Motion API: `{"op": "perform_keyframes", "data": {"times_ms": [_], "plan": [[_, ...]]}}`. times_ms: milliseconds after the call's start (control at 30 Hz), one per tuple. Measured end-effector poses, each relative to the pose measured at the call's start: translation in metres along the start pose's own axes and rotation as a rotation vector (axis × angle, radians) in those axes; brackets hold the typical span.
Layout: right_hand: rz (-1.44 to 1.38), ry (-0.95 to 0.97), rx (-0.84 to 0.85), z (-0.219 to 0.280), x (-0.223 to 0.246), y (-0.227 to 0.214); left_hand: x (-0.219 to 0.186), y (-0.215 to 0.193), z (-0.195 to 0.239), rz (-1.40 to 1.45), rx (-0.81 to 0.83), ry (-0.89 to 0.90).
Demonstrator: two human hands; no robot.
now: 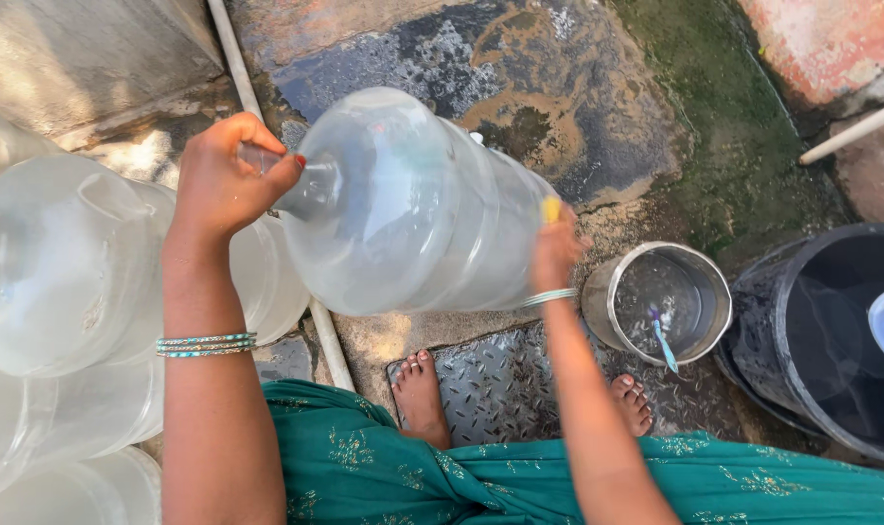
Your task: The person scrubs the inside of a large plastic water dispenser bottle with a toothbrush and sponge, then wipes the exterior surface. The person handles the bottle, a metal bucket, and a sponge while sitting on a metal grate.
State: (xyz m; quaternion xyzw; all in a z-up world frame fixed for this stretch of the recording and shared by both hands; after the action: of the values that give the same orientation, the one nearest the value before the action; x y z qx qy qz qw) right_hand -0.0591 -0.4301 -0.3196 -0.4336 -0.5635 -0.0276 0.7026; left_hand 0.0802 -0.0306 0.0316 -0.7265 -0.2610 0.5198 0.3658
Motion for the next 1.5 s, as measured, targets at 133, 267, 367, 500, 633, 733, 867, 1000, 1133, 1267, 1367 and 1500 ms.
{"op": "perform_keyframes", "data": {"times_ms": [133, 267, 367, 500, 633, 733, 867, 1000, 1133, 1267, 1367, 1500], "plan": [[-0.776, 0.593, 0.463, -0.037, -0.118, 0.042, -0.016, -0.003, 0.005, 0.095, 0.085, 0.161], [-0.784, 0.565, 0.548, -0.053, -0.098, 0.046, -0.021, -0.002, 0.006, 0.086, 0.088, 0.204], [-0.515, 0.341, 0.401, -0.042, -0.044, 0.027, -0.017, -0.001, 0.0, 0.045, 0.025, 0.149], [-0.358, 0.094, 0.269, 0.024, 0.069, -0.007, -0.019, 0.003, -0.008, -0.002, -0.021, 0.102], [-0.339, -0.571, 0.241, 0.111, 0.229, -0.051, -0.038, 0.007, -0.009, -0.053, -0.021, 0.185], [-0.088, -0.701, 0.262, 0.106, 0.292, -0.062, -0.037, 0.014, -0.007, 0.012, 0.066, 0.071], [0.046, -0.579, 0.556, 0.005, 0.324, -0.038, -0.073, 0.012, 0.0, 0.0, -0.005, 0.288], [0.202, -0.395, 0.764, -0.032, 0.327, -0.016, -0.089, 0.02, 0.004, -0.053, -0.123, 0.25], [0.675, -1.049, 0.372, 0.083, 0.355, -0.044, -0.092, 0.022, 0.006, -0.093, -0.242, 0.157], [0.513, -1.075, 0.383, 0.196, 0.345, -0.067, -0.104, 0.028, 0.008, -0.135, -0.228, 0.074], [0.608, -1.003, 0.34, 0.173, 0.345, -0.083, -0.127, 0.039, 0.013, -0.122, -0.107, 0.162], [0.628, -0.865, 0.403, 0.072, 0.336, -0.106, -0.18, 0.048, 0.036, -0.039, -0.033, 0.555]]}}
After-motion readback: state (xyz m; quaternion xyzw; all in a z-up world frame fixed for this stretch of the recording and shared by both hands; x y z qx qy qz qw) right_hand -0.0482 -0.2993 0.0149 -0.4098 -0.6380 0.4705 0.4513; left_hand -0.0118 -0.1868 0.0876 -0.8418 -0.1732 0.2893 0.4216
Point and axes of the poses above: each hand's wrist, its own z-axis away from the middle knuckle, its own y-axis out of the palm, x = y × z, the point moved 10 cm from there along -z, towards the middle knuckle, and after that the axes turned 4 degrees about -z, right-handed, at the moved point
